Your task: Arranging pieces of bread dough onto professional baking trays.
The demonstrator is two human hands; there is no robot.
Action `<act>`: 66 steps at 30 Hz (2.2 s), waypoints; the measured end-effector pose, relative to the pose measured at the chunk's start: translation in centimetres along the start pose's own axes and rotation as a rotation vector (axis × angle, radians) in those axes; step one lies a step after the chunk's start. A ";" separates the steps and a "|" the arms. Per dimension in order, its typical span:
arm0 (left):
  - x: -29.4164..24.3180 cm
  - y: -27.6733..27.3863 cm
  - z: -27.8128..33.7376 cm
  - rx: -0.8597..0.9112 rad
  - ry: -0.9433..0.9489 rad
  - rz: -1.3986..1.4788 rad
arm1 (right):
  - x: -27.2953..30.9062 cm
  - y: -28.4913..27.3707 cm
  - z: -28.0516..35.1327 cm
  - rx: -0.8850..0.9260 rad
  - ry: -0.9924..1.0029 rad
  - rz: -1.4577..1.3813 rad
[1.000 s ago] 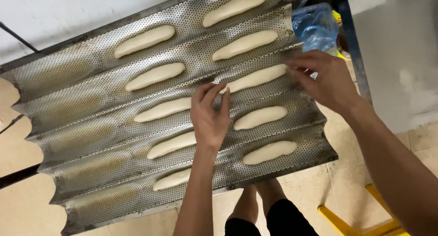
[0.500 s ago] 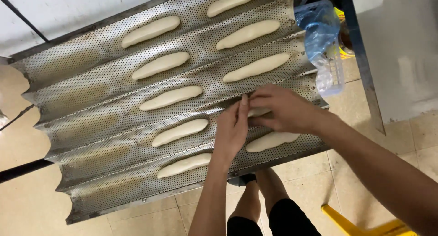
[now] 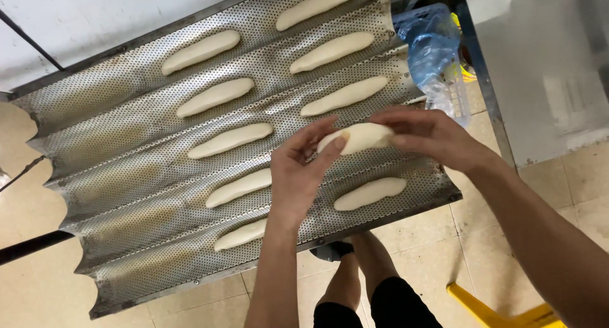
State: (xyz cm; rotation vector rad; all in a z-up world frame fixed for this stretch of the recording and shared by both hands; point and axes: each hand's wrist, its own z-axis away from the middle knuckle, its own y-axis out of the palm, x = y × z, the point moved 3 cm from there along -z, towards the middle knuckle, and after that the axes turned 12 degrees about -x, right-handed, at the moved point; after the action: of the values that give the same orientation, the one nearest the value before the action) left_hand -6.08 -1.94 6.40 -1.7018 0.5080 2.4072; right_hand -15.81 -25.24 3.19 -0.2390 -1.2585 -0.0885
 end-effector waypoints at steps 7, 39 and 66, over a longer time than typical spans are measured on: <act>3.1 -3.1 -0.1 -0.053 -0.184 -0.365 | -0.8 -1.9 0.2 -0.258 0.339 0.371; 3.8 -1.7 3.6 -0.278 0.602 -0.744 | 1.7 -0.4 3.9 -0.366 -0.326 0.874; 3.6 1.0 7.2 -0.014 -0.140 -0.329 | -1.0 2.1 8.4 -0.015 -0.141 0.355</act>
State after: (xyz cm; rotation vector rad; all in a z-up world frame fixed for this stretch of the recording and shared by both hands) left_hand -13.98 -0.59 5.36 -1.4725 0.1749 2.2712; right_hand -23.52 -21.36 4.42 -0.4843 -1.3372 0.2272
